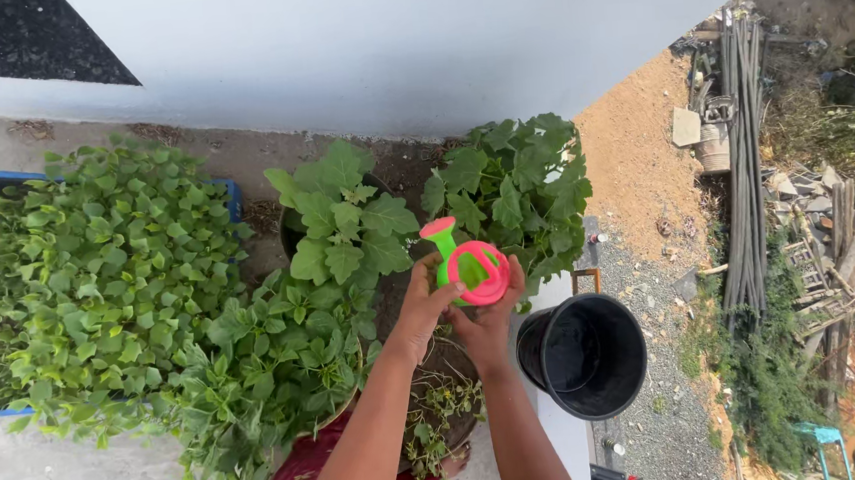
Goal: The person waters various potted plants on a rooftop using a small toy watering can and a bucket of water.
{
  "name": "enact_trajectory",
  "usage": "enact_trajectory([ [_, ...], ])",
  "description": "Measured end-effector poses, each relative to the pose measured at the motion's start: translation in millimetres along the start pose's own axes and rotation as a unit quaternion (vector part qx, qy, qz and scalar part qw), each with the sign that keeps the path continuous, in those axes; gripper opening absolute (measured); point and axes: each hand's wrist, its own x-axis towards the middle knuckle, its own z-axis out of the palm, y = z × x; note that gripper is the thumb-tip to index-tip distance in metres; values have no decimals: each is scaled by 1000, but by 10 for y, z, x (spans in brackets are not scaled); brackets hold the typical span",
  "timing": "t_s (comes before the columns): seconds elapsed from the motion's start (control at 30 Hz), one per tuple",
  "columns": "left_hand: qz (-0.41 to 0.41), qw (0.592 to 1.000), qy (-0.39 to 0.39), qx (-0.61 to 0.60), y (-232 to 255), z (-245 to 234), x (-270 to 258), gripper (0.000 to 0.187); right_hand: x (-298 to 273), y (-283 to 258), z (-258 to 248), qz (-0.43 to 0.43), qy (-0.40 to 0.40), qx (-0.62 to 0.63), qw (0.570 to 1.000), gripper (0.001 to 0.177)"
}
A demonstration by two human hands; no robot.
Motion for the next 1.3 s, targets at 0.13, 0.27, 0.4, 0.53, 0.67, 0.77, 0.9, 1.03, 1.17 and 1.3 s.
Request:
enact_trajectory([
  [0.13,-38,999,20,7,-178,-146,106,73,164,295,30,27,7,41,999,91],
  [0.27,-4,993,29,114,-599,-380,276,78,313,353,-20,18,-21,-51,998,84],
  [0.4,-15,940,140,310,-789,-635,373,73,507,302,25,19,-43,-78,996,85],
  [0.53,-94,897,135,411,-701,-719,341,74,703,250,119,13,-49,-78,996,83],
  [0.67,-138,857,120,481,-475,-667,231,75,937,161,239,11,-64,-116,991,80],
  [0.77,-144,845,114,502,-358,-637,165,78,1064,98,326,11,-75,-140,987,78],
  [0.9,-150,833,105,523,-292,-644,146,78,1218,40,424,3,-79,-193,978,79],
  [1.03,-161,832,113,519,-322,-705,150,77,1332,13,484,11,-87,-206,975,80],
  [1.17,-169,828,118,521,-380,-742,183,78,1342,1,507,-18,-101,-225,969,81],
  [1.3,-166,825,125,525,-433,-747,201,80,1243,-16,484,-15,-127,-199,972,82],
])
